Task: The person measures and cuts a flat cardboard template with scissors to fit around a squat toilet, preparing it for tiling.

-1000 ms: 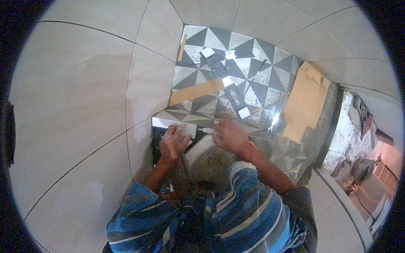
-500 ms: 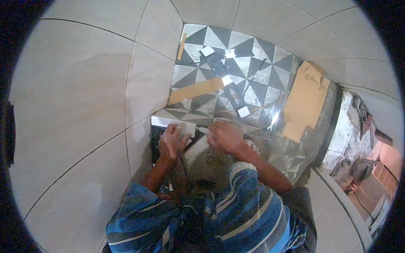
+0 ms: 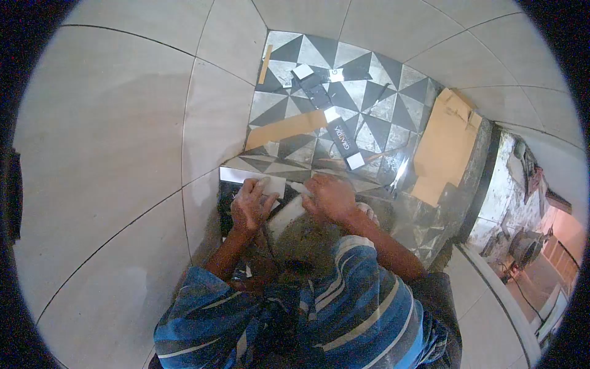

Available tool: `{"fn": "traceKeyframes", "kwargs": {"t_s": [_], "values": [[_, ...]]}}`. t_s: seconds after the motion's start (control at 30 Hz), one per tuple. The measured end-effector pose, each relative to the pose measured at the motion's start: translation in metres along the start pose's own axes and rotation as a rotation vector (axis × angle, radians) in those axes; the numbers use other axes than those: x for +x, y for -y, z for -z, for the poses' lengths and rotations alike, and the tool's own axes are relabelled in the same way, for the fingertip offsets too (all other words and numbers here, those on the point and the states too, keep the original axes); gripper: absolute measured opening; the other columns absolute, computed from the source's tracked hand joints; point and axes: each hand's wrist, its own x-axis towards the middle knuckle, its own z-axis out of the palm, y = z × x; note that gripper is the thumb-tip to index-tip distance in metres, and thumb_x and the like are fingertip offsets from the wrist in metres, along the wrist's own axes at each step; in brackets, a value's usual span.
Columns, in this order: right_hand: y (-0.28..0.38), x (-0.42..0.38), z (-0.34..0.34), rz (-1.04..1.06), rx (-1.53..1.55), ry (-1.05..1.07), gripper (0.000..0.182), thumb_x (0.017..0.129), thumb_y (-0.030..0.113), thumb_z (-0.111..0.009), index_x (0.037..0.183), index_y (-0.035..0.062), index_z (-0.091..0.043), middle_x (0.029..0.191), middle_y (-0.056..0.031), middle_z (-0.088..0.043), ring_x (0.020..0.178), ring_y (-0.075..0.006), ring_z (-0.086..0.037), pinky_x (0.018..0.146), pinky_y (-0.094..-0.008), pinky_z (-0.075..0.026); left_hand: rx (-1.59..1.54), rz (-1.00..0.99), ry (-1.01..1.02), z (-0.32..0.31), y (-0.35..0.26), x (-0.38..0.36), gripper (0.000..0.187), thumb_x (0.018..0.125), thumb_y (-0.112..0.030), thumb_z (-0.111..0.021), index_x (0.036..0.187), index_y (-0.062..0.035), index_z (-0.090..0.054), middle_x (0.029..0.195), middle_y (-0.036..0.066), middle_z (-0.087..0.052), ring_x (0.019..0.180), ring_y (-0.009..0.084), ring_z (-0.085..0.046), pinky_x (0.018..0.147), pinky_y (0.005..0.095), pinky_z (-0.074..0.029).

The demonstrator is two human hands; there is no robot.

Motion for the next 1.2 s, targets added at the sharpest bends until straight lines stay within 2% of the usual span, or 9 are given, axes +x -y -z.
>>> {"fn": "traceKeyframes", "kwargs": {"t_s": [0.13, 0.37, 0.43, 0.87, 0.93, 1.1, 1.2], "values": [[0.006, 0.000, 0.009, -0.004, 0.007, 0.069, 0.038, 0.090, 0.038, -0.063, 0.112, 0.0079, -0.068, 0.119, -0.0172, -0.068, 0.113, -0.0360, -0.064, 0.095, -0.0479, -0.054, -0.007, -0.022, -0.011, 0.003, -0.001, 0.001, 0.045, 0.078, -0.027, -0.083, 0.116, -0.0082, -0.068, 0.107, 0.013, -0.064, 0.090, 0.0345, -0.069, 0.075, 0.0443, -0.057], [0.000, -0.003, -0.007, 0.073, -0.012, 0.030, 0.038, 0.088, 0.037, -0.064, 0.112, 0.0077, -0.068, 0.111, -0.0154, -0.068, 0.108, -0.0354, -0.065, 0.091, -0.0483, -0.054, 0.011, -0.023, -0.011, 0.002, -0.001, 0.001, 0.046, 0.078, -0.028, -0.083, 0.117, -0.0090, -0.067, 0.107, 0.013, -0.063, 0.090, 0.0345, -0.069, 0.075, 0.0446, -0.057], [-0.001, -0.004, -0.011, 0.143, -0.027, -0.049, 0.031, 0.088, 0.035, -0.067, 0.106, 0.0091, -0.069, 0.099, -0.0125, -0.067, 0.097, -0.0337, -0.067, 0.082, -0.0482, -0.055, 0.025, -0.011, -0.005, 0.003, -0.003, 0.001, 0.045, 0.079, -0.028, -0.082, 0.117, -0.0092, -0.068, 0.105, 0.012, -0.063, 0.090, 0.0335, -0.068, 0.075, 0.0442, -0.057], [0.007, 0.000, -0.003, 0.145, -0.049, 0.025, 0.030, 0.089, 0.035, -0.063, 0.103, 0.0087, -0.067, 0.099, -0.0134, -0.067, 0.100, -0.0346, -0.066, 0.082, -0.0503, -0.054, -0.002, -0.005, -0.023, -0.001, 0.000, 0.001, 0.041, 0.080, -0.028, -0.081, 0.115, -0.0089, -0.071, 0.107, 0.011, -0.064, 0.094, 0.0329, -0.068, 0.079, 0.0447, -0.057], [0.009, 0.001, 0.000, 0.120, -0.084, 0.083, 0.035, 0.086, 0.038, -0.066, 0.103, 0.0068, -0.066, 0.103, -0.0132, -0.067, 0.102, -0.0342, -0.067, 0.083, -0.0495, -0.057, 0.019, 0.003, -0.011, 0.000, 0.000, 0.001, 0.041, 0.080, -0.028, -0.081, 0.115, -0.0088, -0.071, 0.107, 0.011, -0.064, 0.095, 0.0331, -0.068, 0.080, 0.0448, -0.057], [0.004, -0.001, -0.006, 0.177, -0.043, 0.020, 0.029, 0.088, 0.035, -0.064, 0.101, 0.0087, -0.068, 0.098, -0.0129, -0.067, 0.098, -0.0343, -0.066, 0.082, -0.0497, -0.054, 0.022, 0.021, -0.010, -0.001, 0.000, 0.000, 0.042, 0.080, -0.028, -0.081, 0.116, -0.0093, -0.071, 0.107, 0.012, -0.065, 0.095, 0.0336, -0.068, 0.080, 0.0449, -0.057], [0.006, 0.000, -0.007, 0.196, -0.047, 0.006, 0.028, 0.088, 0.034, -0.064, 0.097, 0.0085, -0.068, 0.096, -0.0125, -0.067, 0.096, -0.0342, -0.067, 0.081, -0.0495, -0.055, 0.041, -0.042, -0.039, -0.002, 0.002, 0.001, 0.044, 0.080, -0.029, -0.081, 0.118, -0.0108, -0.071, 0.107, 0.011, -0.064, 0.094, 0.0338, -0.068, 0.079, 0.0447, -0.057]]}}
